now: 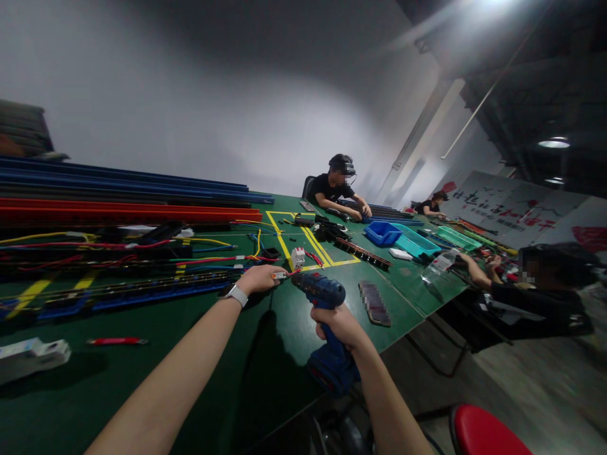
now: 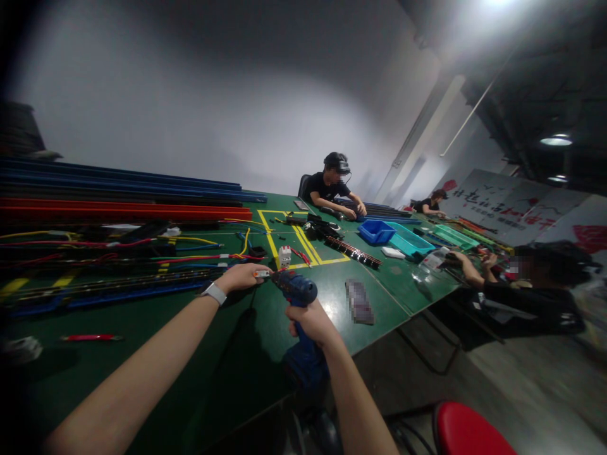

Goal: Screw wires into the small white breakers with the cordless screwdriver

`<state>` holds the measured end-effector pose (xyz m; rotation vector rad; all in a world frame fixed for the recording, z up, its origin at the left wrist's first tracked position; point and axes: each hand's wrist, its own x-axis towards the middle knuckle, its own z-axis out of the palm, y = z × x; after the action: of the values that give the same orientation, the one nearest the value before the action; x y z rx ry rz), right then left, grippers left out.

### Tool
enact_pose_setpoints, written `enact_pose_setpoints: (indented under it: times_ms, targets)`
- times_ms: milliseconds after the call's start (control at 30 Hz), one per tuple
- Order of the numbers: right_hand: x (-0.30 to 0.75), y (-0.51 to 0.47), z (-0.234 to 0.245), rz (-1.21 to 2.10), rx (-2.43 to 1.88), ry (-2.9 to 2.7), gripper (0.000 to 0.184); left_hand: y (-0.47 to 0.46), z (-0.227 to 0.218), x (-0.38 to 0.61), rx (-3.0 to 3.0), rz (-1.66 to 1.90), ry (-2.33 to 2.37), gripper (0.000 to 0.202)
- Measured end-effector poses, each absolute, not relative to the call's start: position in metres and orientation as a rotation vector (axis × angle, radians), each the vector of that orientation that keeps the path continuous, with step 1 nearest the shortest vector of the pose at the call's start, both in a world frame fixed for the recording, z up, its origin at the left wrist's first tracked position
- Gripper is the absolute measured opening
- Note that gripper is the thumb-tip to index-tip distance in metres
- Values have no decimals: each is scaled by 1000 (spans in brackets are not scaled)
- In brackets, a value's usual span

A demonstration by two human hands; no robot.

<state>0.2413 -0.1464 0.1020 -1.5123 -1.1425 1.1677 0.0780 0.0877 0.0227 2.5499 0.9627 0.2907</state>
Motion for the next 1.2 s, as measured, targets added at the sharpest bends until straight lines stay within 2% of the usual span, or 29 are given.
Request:
enact_pose_setpoints:
  times_ms: [1200]
  targets:
    - [240,-148,105,1155,-1528,-1176,13,86,25,77,2521,294,957,44]
